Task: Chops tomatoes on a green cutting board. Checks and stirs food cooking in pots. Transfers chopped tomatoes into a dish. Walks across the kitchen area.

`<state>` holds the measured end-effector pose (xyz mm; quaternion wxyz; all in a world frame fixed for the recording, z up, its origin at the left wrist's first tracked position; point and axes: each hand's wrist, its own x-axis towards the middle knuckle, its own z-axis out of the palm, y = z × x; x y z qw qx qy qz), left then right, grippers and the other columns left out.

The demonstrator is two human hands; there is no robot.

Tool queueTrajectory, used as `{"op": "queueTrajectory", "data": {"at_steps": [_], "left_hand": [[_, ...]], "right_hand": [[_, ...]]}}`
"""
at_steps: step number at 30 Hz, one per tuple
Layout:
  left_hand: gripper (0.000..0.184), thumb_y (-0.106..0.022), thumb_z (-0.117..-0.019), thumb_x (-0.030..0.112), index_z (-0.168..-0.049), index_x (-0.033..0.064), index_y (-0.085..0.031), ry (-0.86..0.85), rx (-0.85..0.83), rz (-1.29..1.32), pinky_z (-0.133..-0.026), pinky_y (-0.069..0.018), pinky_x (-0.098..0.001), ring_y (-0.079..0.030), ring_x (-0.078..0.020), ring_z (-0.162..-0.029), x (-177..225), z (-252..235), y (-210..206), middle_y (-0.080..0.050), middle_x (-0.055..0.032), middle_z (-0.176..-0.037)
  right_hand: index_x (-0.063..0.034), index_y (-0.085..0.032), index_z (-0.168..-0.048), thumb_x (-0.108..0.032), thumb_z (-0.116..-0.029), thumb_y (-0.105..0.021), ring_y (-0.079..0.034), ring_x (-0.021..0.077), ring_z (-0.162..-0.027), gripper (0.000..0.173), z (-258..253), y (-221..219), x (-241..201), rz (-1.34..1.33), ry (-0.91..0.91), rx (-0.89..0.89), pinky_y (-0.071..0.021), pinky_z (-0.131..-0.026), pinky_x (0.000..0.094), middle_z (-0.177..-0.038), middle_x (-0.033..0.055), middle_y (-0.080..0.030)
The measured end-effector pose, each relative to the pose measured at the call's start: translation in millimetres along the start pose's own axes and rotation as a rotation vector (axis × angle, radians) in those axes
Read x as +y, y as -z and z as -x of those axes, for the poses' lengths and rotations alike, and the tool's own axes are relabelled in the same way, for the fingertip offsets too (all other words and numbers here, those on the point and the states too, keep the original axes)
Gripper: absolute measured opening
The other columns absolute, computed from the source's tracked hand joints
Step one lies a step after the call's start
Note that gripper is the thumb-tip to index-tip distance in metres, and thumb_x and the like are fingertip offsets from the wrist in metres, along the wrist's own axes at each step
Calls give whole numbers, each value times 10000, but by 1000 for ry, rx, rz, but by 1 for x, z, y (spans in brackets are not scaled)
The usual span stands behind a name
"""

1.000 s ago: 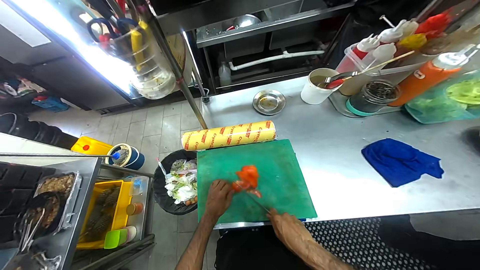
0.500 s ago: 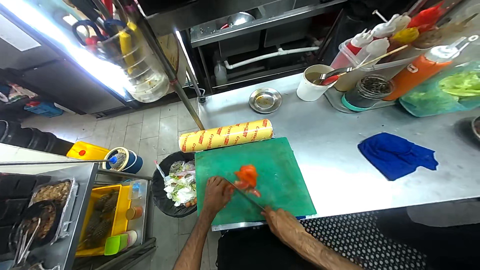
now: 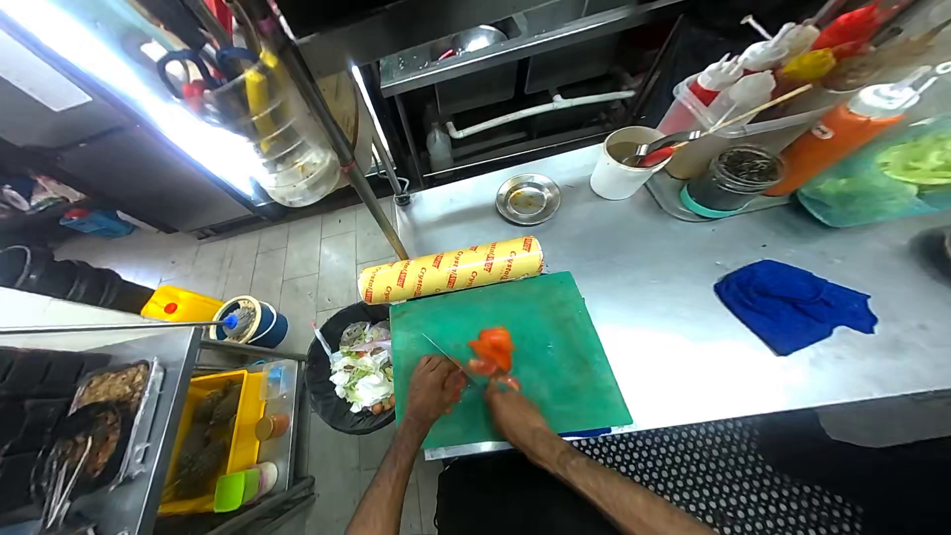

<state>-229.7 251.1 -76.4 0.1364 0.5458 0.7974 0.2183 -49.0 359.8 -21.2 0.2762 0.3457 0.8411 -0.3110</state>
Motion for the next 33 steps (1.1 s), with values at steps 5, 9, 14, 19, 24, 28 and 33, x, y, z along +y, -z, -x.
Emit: {"op": "queueTrajectory", "data": {"at_steps": [5, 9, 14, 19, 24, 28, 33], "left_hand": [[545, -635, -939, 602, -1222, 139, -683, -132, -190, 81, -1134, -449, -371, -529, -204, -1338, -14, -4, 31, -619, -63, -1358], [1014, -851, -747, 585, -1533, 97, -435, -317, -487, 43, -1237, -308, -430, -342, -279, -1505, -26, -18, 52, -389, -117, -1615], [1052, -910, -726, 453, -1549, 56, -389, -423, -661, -146, -1158, -364, -562, -376, -356, -1475, -21, -33, 55, -399, -145, -1603], [761, -838, -822, 452, -1423, 91, -543, -412, -580, -102, -1147, -410, -484, -477, -331, -1389, -27, -28, 48, -539, -126, -1467], [616, -791, -892, 372, -1379, 55, -589, -381, -487, -1, -1119, -451, -412, -553, -331, -1302, -15, -6, 35, -601, -163, -1375], [707, -684, -893, 628, -1381, 122, -605, -357, -267, -112, -1069, -500, -450, -592, -284, -1277, -1, 5, 26, -640, -107, -1348], [411, -541, -1040, 439, -1296, 145, -672, -414, -233, -135, -1081, -477, -466, -588, -264, -1279, 32, -13, 14, -670, -66, -1305]], "right_hand": [[-69, -618, -1234, -448, -1098, -342, -701, 398, -997, 489, 17, 9, 40, -121, 131, 28, -564, -851, 576, -1040, 211, -697], [-61, -645, -1111, -494, -1085, -364, -698, 345, -863, 517, 37, 12, 66, -244, 140, 15, -559, -775, 547, -897, 167, -680], [-81, -615, -1045, -556, -1067, -400, -625, 230, -574, 521, 36, 17, 79, -466, 180, -163, -550, -568, 432, -733, 86, -619], [-92, -610, -1032, -558, -1070, -384, -611, 216, -541, 519, 35, 22, 76, -503, 143, -97, -547, -544, 412, -716, 75, -611], [-89, -614, -1056, -573, -1067, -375, -635, 239, -598, 539, 40, 26, 101, -400, 123, -66, -557, -585, 437, -759, 92, -620], [-81, -617, -1075, -577, -1067, -369, -653, 264, -654, 554, 50, 30, 114, -317, 94, -51, -556, -630, 468, -789, 114, -628], [-102, -618, -1067, -576, -1067, -367, -650, 251, -648, 536, 58, 35, 115, -324, 79, -10, -555, -617, 458, -781, 97, -624]]}}
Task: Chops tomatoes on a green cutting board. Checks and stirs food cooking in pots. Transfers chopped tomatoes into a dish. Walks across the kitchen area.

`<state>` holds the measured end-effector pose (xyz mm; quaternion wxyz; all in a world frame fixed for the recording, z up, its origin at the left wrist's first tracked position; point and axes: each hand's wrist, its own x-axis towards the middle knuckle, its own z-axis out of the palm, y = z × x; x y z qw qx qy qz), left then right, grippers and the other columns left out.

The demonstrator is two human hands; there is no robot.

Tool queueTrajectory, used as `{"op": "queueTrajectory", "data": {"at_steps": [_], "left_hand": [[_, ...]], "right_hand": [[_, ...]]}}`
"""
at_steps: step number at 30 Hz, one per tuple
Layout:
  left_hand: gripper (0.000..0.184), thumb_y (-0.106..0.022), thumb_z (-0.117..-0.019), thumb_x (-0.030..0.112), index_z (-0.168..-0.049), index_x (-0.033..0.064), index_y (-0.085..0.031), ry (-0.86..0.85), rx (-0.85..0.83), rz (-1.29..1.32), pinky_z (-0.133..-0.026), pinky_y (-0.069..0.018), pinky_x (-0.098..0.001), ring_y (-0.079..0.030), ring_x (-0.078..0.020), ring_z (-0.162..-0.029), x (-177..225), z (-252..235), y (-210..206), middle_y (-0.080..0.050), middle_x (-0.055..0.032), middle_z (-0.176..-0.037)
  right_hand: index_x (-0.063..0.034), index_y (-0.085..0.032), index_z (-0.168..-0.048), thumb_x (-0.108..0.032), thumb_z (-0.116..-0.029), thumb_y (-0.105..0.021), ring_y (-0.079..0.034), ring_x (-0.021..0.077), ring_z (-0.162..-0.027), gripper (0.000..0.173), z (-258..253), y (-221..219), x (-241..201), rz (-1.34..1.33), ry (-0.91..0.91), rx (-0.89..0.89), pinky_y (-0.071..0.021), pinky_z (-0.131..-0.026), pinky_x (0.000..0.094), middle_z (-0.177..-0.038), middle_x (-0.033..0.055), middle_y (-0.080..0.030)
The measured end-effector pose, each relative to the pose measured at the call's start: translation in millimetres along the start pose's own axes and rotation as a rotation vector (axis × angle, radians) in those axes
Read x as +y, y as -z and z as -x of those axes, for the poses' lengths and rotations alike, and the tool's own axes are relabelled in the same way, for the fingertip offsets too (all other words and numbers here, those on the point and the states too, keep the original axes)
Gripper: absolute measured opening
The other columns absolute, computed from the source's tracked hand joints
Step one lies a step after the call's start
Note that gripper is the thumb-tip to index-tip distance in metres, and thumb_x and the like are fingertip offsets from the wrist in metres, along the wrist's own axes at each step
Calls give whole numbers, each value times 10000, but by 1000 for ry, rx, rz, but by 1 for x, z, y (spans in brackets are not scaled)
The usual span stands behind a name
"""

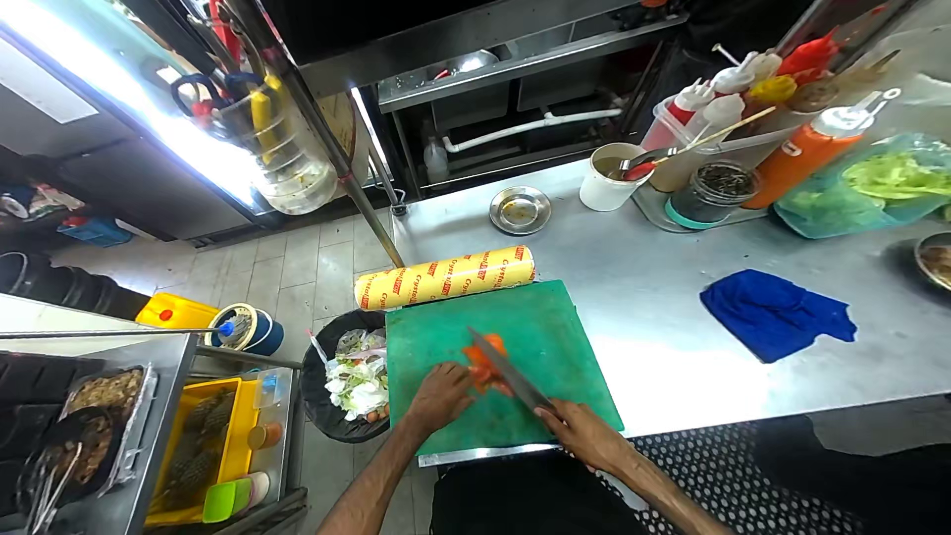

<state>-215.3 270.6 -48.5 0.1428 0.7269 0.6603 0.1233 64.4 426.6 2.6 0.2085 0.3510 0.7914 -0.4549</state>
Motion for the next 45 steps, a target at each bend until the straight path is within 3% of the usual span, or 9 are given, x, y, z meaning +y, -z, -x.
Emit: {"op": "queueTrajectory", "data": {"at_steps": [4, 14, 18, 21, 23, 31, 38, 42, 45], "left_hand": [[290, -513, -1032, 263, -1224, 125, -681, 38, -192, -3, -1055, -470, -505, -577, -321, -1257, 10, -25, 3, -660, -110, -1267], [316, -534, -1009, 331, -1158, 116, -711, 205, -168, 169, -1080, -478, -416, -584, -251, -1249, -51, -4, 24, -686, -81, -1211], [462, -549, -1007, 542, -1166, 145, -723, 245, -103, 326, -1076, -474, -384, -612, -189, -1196, -53, 7, 22, -711, -42, -1168], [670, -654, -856, 716, -1253, 178, -682, 224, -204, 268, -1108, -454, -399, -560, -208, -1270, -44, 16, 23, -657, -43, -1278], [745, -729, -797, 700, -1314, 170, -643, 206, -227, 205, -1105, -460, -401, -551, -236, -1281, -38, 25, 18, -621, -70, -1322], [517, -706, -917, 535, -1284, 172, -693, 305, 188, 71, -1030, -527, -382, -633, -244, -1177, -30, 48, -23, -685, -86, -1215], [885, -765, -756, 708, -1416, 140, -603, 487, 261, 117, -1084, -483, -439, -572, -276, -1266, -17, 63, -29, -629, -107, -1339], [903, -880, -717, 528, -1453, 114, -562, 653, 125, 285, -1061, -505, -404, -558, -283, -1276, -15, 78, -16, -531, -168, -1426], [743, -865, -806, 374, -1418, 60, -585, 655, 145, 367, -881, -584, -303, -664, -200, -1014, -10, 75, -19, -572, -179, -1317]], "right_hand": [[-123, -621, -1077, -590, -1063, -360, -642, 233, -619, 535, 0, 0, -1, -14, 13, 35, -556, -592, 437, -773, 80, -623], [-97, -622, -1051, -569, -1070, -358, -661, 284, -717, 541, 11, -5, 8, 54, 42, 55, -546, -673, 487, -787, 112, -624], [-77, -637, -1127, -536, -1073, -372, -693, 378, -902, 533, 13, -6, -1, 177, 11, -69, -547, -789, 580, -913, 183, -681], [-69, -641, -1115, -504, -1079, -381, -696, 388, -928, 507, 12, -13, -2, 226, 14, -105, -547, -801, 581, -931, 194, -687], [-67, -642, -1140, -489, -1084, -373, -697, 404, -972, 503, 8, -18, -3, 264, -22, -97, -550, -824, 589, -975, 209, -694], [-100, -610, -1262, -476, -1099, -334, -690, 424, -1057, 494, -5, -16, -27, 317, -166, 13, -562, -854, 590, -1085, 223, -697], [-90, -618, -1226, -488, -1095, -332, -698, 423, -1022, 507, 5, -22, -35, 349, -89, -39, -563, -838, 589, -1040, 220, -701], [-87, -620, -1233, -478, -1096, -333, -697, 426, -1029, 504, 6, -30, -27, 377, -123, -44, -563, -844, 582, -1052, 223, -703], [-85, -620, -1236, -462, -1099, -334, -695, 427, -1041, 492, 5, -34, -26, 377, -147, -37, -562, -848, 579, -1060, 221, -704]]}}
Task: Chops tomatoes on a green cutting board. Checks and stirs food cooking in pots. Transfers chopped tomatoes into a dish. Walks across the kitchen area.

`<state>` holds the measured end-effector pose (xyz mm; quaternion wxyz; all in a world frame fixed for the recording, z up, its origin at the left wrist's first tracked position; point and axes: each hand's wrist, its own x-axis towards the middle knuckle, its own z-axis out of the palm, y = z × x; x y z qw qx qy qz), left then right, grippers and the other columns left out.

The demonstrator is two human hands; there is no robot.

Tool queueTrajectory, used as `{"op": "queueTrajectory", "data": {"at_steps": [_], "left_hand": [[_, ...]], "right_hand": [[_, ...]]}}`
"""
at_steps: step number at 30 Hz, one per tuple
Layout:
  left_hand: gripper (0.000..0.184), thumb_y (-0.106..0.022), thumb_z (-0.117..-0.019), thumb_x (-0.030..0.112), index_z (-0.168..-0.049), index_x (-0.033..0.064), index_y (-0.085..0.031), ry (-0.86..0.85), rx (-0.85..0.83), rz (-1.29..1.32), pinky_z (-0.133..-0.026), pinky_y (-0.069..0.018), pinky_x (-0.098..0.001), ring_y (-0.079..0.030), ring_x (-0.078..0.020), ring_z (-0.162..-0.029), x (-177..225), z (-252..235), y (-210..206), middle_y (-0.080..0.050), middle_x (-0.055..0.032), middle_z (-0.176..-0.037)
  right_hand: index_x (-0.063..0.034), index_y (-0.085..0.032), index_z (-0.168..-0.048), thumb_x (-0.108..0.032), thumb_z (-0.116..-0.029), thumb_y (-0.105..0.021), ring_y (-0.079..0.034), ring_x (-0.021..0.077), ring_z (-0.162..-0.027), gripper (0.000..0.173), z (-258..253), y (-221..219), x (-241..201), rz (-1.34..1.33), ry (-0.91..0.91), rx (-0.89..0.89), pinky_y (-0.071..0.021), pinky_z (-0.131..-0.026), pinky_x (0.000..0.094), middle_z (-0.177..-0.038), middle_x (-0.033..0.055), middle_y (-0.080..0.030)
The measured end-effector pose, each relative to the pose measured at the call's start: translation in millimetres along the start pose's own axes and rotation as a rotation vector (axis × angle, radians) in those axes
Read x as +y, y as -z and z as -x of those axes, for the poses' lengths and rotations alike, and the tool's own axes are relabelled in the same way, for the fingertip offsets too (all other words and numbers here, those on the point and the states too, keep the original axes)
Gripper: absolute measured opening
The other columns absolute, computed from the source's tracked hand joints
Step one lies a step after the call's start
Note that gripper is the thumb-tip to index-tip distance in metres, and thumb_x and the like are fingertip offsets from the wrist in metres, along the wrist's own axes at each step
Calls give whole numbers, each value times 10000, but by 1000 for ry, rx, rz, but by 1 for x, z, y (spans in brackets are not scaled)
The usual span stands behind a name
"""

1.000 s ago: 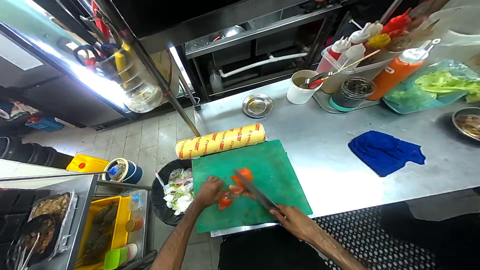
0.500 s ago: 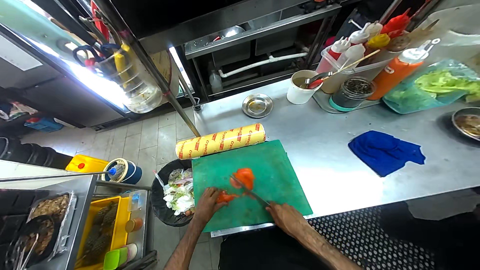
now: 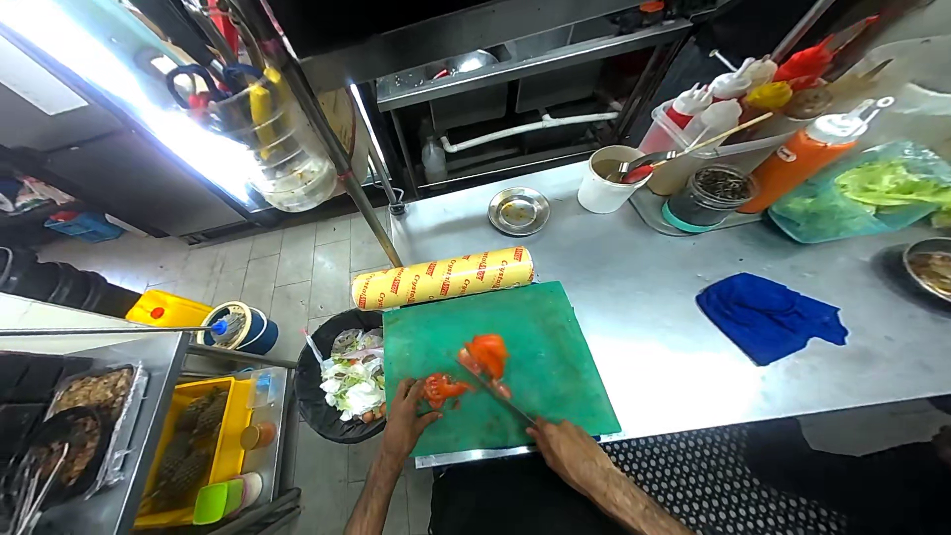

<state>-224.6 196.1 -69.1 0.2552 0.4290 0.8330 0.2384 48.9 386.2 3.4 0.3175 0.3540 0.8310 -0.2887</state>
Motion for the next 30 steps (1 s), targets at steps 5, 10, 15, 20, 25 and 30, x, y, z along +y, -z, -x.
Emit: {"op": "queueTrajectory", "data": {"at_steps": [5, 10, 15, 20, 25, 30], "left_hand": [[650, -833, -848, 350, -1370, 27, -621, -19, 64, 58, -863, -591, -266, -684, -162, -960, 24, -10, -23, -624, -167, -1221], [853, -885, -767, 428, -1451, 54, -539, 132, 21, 5, -901, -586, -312, -666, -207, -1042, 53, -16, -22, -575, -175, -1306], [1113, -810, -648, 737, -1487, 68, -512, 31, 258, -224, -1057, -498, -473, -554, -363, -1270, 56, -7, -41, -563, -195, -1399], [1174, -650, -622, 922, -1466, 113, -545, 6, 297, -306, -1064, -465, -521, -549, -333, -1291, 60, -21, -59, -576, -142, -1424], [692, -712, -843, 624, -1330, 135, -653, -107, 409, -226, -1009, -509, -469, -606, -287, -1204, 53, -27, -72, -649, -95, -1301], [682, -699, -858, 640, -1321, 140, -670, -126, 397, -211, -1002, -524, -459, -624, -270, -1192, 49, -24, -66, -666, -86, -1290]], "right_hand": [[-79, -612, -1238, -465, -1101, -331, -697, 427, -1031, 497, -5, 0, -6, -21, 3, 11, -560, -849, 577, -1051, 225, -701], [-84, -617, -1236, -470, -1096, -347, -698, 425, -1026, 492, -8, 1, -9, -51, 10, 19, -561, -843, 582, -1052, 221, -704], [-84, -621, -1220, -480, -1091, -350, -704, 415, -1007, 497, -5, -2, -9, -96, 10, 26, -564, -831, 576, -1029, 215, -706], [-88, -624, -1215, -472, -1091, -357, -701, 410, -1016, 485, -5, -4, -11, -102, 5, 14, -565, -833, 569, -1033, 211, -703], [-74, -628, -1199, -468, -1090, -364, -700, 407, -1008, 487, -9, -5, -6, -113, 30, 1, -558, -841, 571, -1024, 216, -700], [-88, -625, -1212, -473, -1092, -352, -702, 405, -1009, 487, -6, 2, -11, -95, 14, 35, -564, -839, 563, -1023, 211, -703]]}}
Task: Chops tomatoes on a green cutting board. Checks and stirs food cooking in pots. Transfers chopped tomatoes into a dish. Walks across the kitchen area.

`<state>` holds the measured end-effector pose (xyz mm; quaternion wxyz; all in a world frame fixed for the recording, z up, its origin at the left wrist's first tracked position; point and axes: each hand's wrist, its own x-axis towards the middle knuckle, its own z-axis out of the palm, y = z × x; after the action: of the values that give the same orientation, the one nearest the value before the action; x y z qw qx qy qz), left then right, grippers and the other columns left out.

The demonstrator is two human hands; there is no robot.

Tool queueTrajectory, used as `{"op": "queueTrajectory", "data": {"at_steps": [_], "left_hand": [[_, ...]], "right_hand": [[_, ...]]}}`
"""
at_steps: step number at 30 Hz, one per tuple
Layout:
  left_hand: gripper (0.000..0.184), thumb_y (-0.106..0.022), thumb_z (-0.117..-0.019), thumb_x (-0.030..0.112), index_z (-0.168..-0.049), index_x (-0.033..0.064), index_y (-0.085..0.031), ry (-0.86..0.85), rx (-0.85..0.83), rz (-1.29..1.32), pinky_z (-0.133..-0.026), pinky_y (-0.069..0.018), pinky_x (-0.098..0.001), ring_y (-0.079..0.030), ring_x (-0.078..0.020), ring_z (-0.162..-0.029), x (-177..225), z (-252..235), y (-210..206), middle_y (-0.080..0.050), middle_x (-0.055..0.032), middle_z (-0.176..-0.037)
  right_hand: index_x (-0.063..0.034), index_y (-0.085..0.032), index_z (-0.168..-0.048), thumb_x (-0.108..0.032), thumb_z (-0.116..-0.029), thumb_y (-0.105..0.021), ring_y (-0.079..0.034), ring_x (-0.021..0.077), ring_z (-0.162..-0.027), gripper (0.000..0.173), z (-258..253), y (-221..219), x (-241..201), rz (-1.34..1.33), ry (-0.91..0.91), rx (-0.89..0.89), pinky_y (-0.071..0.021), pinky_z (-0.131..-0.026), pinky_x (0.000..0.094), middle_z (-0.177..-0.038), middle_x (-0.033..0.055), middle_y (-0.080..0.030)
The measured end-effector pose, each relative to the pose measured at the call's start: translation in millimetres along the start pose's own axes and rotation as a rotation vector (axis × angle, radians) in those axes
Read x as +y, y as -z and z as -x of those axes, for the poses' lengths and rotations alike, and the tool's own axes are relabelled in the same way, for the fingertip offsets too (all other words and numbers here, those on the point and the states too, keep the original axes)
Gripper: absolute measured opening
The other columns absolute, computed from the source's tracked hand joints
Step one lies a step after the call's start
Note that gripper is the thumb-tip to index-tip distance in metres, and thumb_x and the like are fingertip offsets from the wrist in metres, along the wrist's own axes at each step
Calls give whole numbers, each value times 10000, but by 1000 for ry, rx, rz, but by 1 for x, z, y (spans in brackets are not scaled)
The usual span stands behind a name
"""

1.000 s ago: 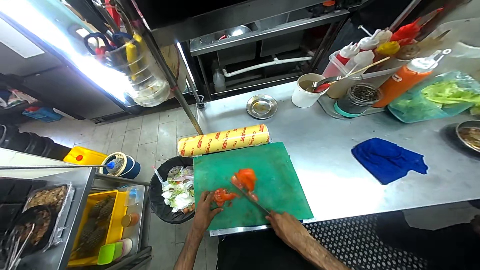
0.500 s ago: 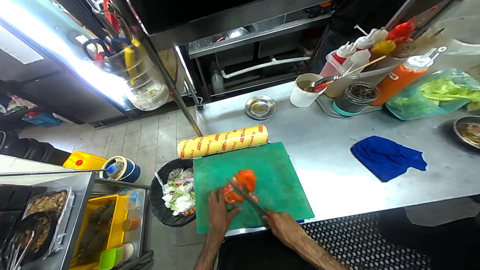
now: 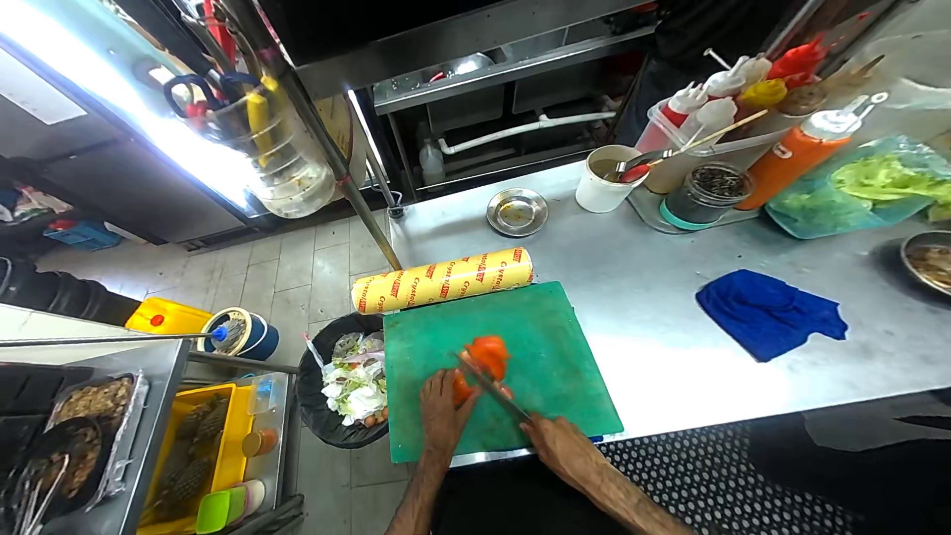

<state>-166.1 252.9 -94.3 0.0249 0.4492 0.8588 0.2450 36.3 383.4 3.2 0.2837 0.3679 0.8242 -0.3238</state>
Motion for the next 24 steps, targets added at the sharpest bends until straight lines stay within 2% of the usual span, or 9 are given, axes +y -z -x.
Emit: {"op": "queueTrajectory", "data": {"at_steps": [3, 4, 7, 10, 18, 21, 24], "left_hand": [[914, -703, -797, 735, -1423, 81, -579, 38, -35, 41, -1056, -504, -478, -587, -287, -1273, 2, 0, 8, -599, -136, -1399], [856, -694, -822, 716, -1393, 84, -599, 31, -18, 66, -1063, -504, -467, -583, -281, -1278, 1, 0, 10, -598, -138, -1390], [571, -673, -906, 591, -1208, 105, -687, -53, 31, 107, -1011, -535, -417, -619, -267, -1177, -5, -2, 11, -650, -130, -1218], [460, -669, -920, 520, -1120, 107, -706, -126, -6, 101, -986, -545, -394, -632, -255, -1133, -10, -7, 11, -669, -109, -1162], [382, -704, -901, 416, -1141, 120, -712, -141, -40, 148, -1008, -534, -351, -634, -214, -1152, -11, -11, 9, -685, -73, -1186], [325, -714, -896, 362, -1124, 130, -723, -145, -12, 182, -1017, -533, -340, -638, -196, -1160, -12, -9, 6, -692, -61, -1186], [283, -697, -905, 325, -1105, 125, -718, -152, -20, 199, -1014, -536, -332, -637, -191, -1163, -12, -9, 6, -694, -64, -1180]], "right_hand": [[-89, -616, -1234, -474, -1095, -338, -697, 418, -1028, 495, -1, 4, -10, 17, 0, 3, -563, -844, 578, -1046, 221, -701], [-93, -614, -1247, -474, -1097, -333, -697, 418, -1033, 497, -2, 5, -14, 22, 0, 6, -564, -846, 580, -1054, 220, -702], [-100, -592, -1278, -470, -1103, -309, -700, 417, -1029, 497, -2, 10, -27, 61, -5, 25, -571, -842, 569, -1060, 219, -699], [-94, -571, -1329, -417, -1110, -315, -700, 432, -1029, 466, -3, 15, -42, 114, 6, 29, -573, -836, 576, -1077, 227, -701], [-45, -524, -1359, -147, -1057, -446, -694, 423, -1058, 327, 16, 41, -73, 300, -109, -85, -583, -818, 551, -1152, 233, -680], [-27, -507, -1357, -85, -1045, -446, -699, 432, -1041, 322, 4, 26, -76, 276, -123, -76, -591, -809, 554, -1138, 238, -681], [-42, -498, -1371, -137, -1072, -389, -715, 434, -996, 332, -36, -4, -70, 210, -68, 16, -593, -791, 563, -1108, 236, -695]]}}
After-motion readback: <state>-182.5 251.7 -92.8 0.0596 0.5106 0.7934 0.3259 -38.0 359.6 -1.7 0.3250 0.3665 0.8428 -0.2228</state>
